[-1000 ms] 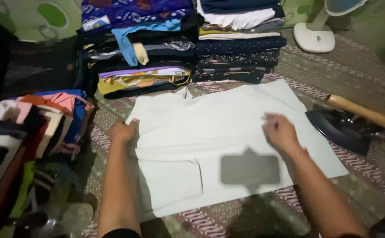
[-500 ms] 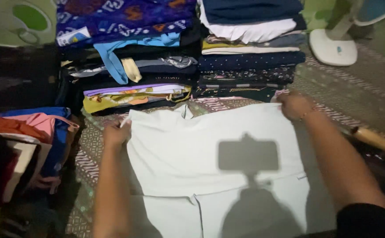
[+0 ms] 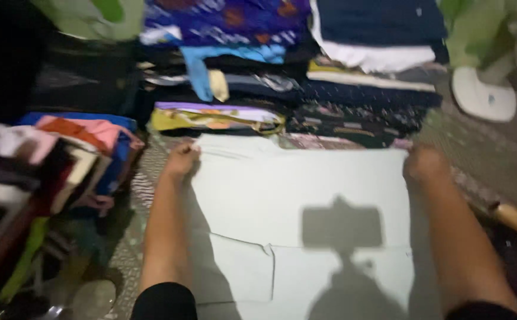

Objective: The person irons a white shirt on a patterned table using a traditional charcoal iron. They smooth the fabric, iron the sleeves and body, and then fold the shirt into a neat rectangle.

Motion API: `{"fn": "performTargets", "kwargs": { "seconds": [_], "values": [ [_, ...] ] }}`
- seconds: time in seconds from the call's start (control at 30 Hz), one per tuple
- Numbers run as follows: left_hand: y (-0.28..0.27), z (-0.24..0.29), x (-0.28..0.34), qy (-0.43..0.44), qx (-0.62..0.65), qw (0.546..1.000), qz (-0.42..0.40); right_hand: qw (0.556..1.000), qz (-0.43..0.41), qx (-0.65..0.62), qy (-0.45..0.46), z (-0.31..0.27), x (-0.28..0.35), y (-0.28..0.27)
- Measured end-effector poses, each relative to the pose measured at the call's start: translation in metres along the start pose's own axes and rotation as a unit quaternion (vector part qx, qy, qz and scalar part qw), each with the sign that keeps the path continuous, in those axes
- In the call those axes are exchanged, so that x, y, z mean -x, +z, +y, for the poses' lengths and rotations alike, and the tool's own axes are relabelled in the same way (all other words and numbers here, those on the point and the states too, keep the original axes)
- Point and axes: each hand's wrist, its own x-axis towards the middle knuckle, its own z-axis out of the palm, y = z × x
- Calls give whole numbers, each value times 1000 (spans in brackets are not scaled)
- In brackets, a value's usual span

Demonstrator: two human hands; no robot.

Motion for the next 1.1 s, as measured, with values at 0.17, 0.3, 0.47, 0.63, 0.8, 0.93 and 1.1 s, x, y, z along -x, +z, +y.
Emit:
{"fn": "performTargets", "kwargs": {
  "seconds": [0.17,0.3,0.47,0.63,0.8,0.93,1.1],
  "values": [
    [-31,116,73,-17,-109,994,-12,974,134,179,-40,41,39,0],
    [-51,161,125,-24,-103,993,-50,898,370,165,-170,121,81,51],
    [-54,99,190,-50,-285,956,-46,946,219,-181,-157,72,204,39],
    [-33,105,256,-89,-417,903,-61,846,207,398,-286,132,252,81],
    [-17,101,257,-59,-333,941,0,960,258,-75,-76,84,299,57],
    [-6,120,263,-40,-458,887,47,985,113,109,-64,82,264,81],
    [-8,140,275,-84,-469,879,32,991,122,-63,-12,-15,333,-6]
  ]
}}
